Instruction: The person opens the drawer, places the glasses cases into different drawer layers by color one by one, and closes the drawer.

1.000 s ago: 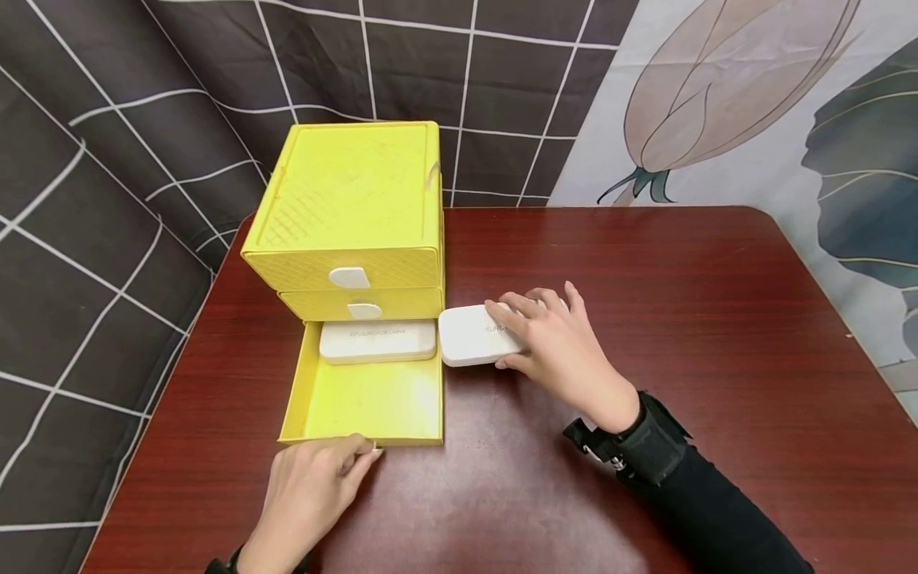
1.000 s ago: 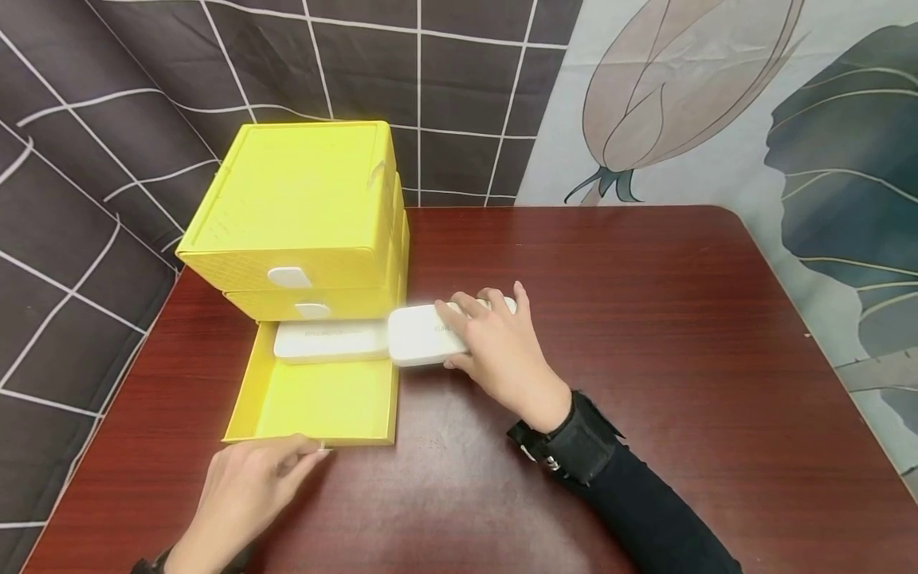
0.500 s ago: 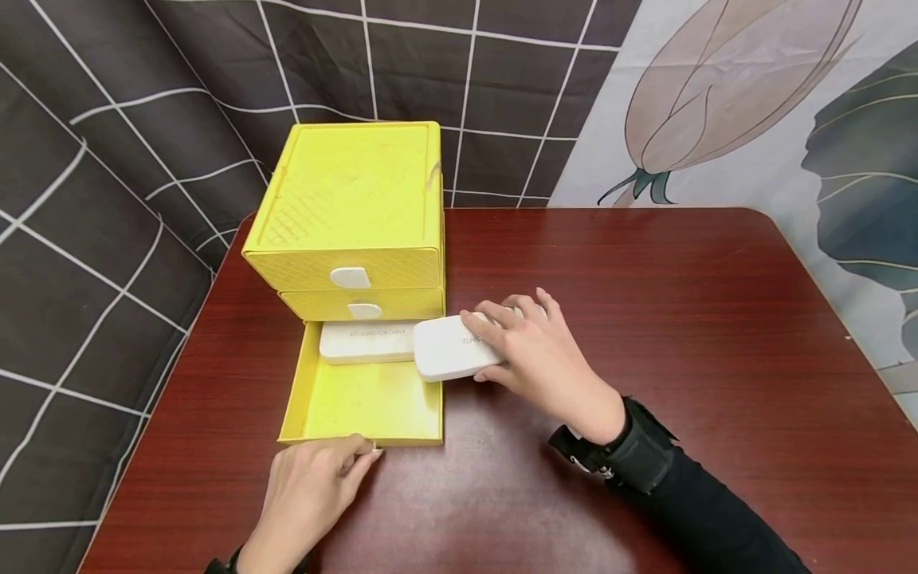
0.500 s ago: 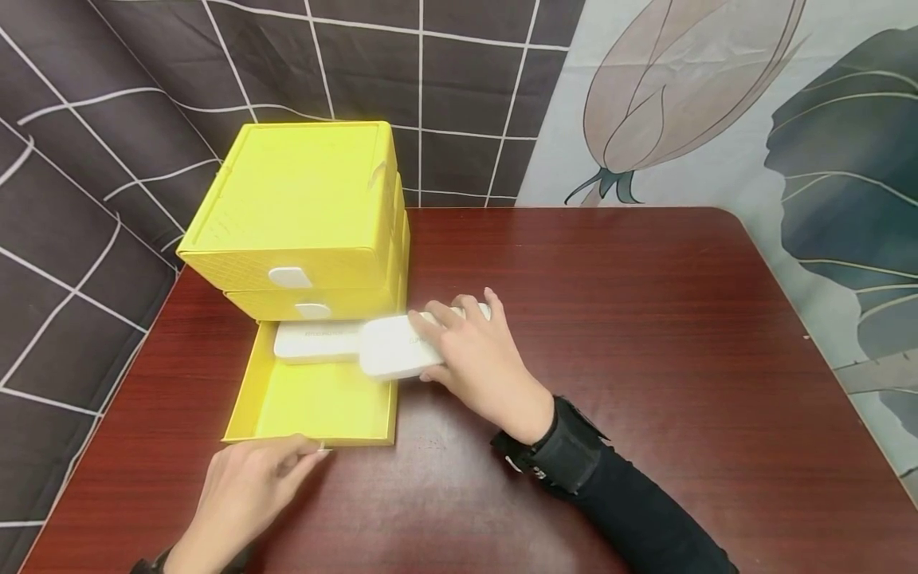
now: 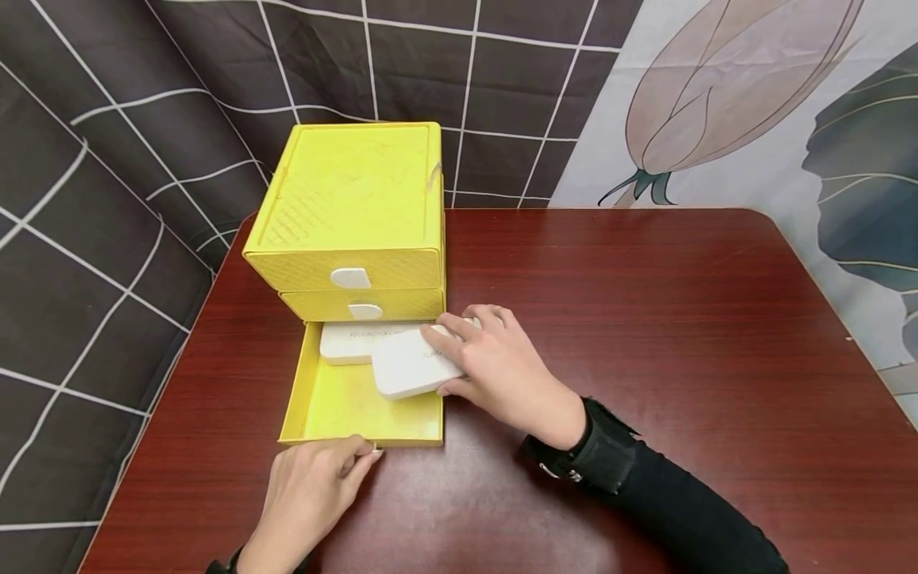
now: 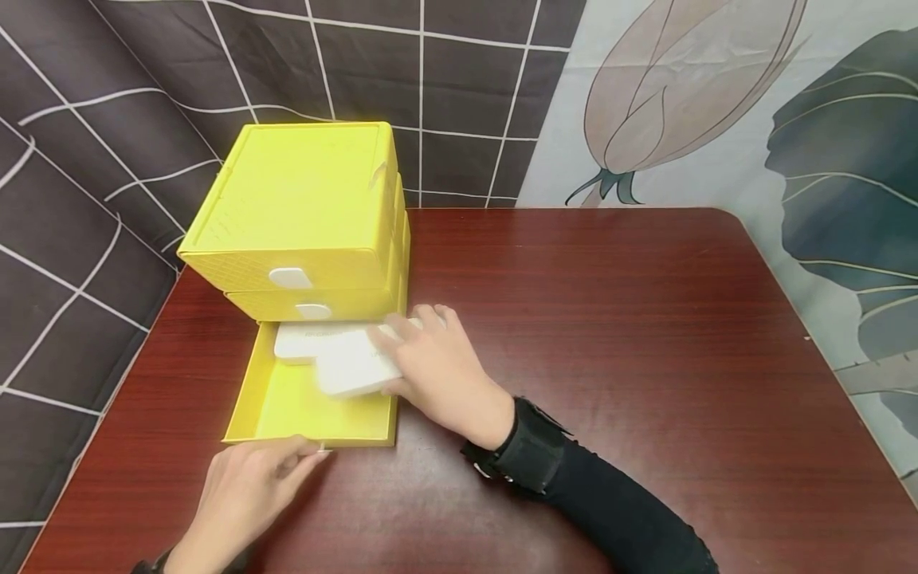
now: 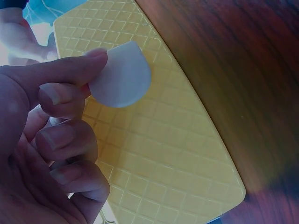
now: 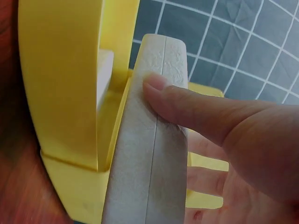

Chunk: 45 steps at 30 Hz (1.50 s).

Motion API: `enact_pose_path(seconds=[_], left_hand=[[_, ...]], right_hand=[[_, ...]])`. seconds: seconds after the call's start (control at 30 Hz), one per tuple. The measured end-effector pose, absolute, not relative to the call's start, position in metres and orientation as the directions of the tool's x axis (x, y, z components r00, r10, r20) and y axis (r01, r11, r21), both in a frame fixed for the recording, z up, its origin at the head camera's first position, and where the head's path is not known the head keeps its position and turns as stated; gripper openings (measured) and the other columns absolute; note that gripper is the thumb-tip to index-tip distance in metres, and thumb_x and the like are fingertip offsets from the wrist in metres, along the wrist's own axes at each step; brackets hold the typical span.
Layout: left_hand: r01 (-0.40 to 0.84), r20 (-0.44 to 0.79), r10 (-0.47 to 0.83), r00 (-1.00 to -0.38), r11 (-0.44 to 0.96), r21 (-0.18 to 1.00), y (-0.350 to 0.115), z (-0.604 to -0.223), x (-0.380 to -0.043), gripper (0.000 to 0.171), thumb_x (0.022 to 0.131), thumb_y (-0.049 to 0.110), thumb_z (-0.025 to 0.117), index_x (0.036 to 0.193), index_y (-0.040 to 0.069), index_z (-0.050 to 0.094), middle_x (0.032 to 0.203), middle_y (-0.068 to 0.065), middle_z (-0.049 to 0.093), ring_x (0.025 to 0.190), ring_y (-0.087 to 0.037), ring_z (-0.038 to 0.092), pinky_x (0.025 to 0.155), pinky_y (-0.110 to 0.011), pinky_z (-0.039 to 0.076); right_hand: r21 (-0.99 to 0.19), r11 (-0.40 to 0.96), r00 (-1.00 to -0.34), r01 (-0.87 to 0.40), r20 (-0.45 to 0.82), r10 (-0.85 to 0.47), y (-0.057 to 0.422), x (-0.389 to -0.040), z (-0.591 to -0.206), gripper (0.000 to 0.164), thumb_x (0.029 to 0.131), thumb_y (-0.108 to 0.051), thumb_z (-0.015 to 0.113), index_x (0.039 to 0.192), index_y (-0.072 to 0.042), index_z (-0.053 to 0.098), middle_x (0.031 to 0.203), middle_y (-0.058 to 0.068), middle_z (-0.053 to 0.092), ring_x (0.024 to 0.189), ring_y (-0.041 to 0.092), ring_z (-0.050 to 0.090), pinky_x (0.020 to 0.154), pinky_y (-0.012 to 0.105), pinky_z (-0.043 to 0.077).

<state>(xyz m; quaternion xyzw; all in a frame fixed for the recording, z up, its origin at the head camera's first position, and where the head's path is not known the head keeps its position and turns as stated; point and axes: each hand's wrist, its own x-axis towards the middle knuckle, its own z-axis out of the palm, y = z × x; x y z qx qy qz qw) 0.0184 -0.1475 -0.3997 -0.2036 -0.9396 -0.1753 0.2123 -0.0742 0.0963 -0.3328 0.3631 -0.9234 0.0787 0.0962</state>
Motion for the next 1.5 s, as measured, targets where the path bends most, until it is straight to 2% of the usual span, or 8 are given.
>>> enact_pose_path(seconds=[0.4,0.73,1.2,1.5], left_hand=[[0.466,0.484,0.307,-0.820,0.848,0.252,-0.148,-0.401,0.018,0.019,0.069,0.026,0.077,0.066,0.032,0.059,0.055,0.028,0.030,0.049,0.010,0.025,0.041,-0.014,0.023],[0.470,0.484,0.308,-0.819,0.843,0.260,-0.149,-0.401,0.018,0.022,0.069,0.025,0.077,0.066,0.032,0.056,0.057,0.028,0.032,0.049,0.010,0.026,0.041,-0.013,0.023],[0.478,0.502,0.308,-0.808,0.841,0.254,-0.148,-0.401,0.017,0.025,0.067,0.025,0.077,0.064,0.033,0.054,0.056,0.028,0.030,0.050,0.010,0.026,0.041,-0.014,0.022],[0.489,0.520,0.314,-0.794,0.839,0.240,-0.149,-0.403,0.017,0.028,0.067,0.024,0.077,0.061,0.033,0.050,0.055,0.026,0.035,0.048,0.007,0.033,0.040,-0.014,0.023]], right_hand=[[-0.039,0.692,-0.681,-0.721,0.223,-0.697,0.068,-0.072,-0.340,0.069,0.075,-0.052,0.067,0.134,-0.020,0.052,0.127,0.002,0.054,0.106,0.026,0.044,0.088,0.041,0.035],[-0.005,0.671,-0.647,-0.741,0.272,-0.712,0.048,-0.069,-0.351,0.065,0.078,-0.059,0.059,0.130,-0.020,0.055,0.116,0.000,0.054,0.095,0.023,0.043,0.078,0.037,0.033],[0.001,0.671,-0.631,-0.741,0.338,-0.698,0.025,-0.065,-0.361,0.074,0.074,-0.064,0.061,0.132,-0.019,0.051,0.110,0.001,0.057,0.092,0.022,0.046,0.077,0.035,0.035],[-0.001,0.682,-0.647,-0.732,0.315,-0.694,0.011,-0.061,-0.365,0.072,0.072,-0.063,0.063,0.128,-0.019,0.053,0.106,-0.002,0.058,0.084,0.020,0.045,0.071,0.031,0.035]])
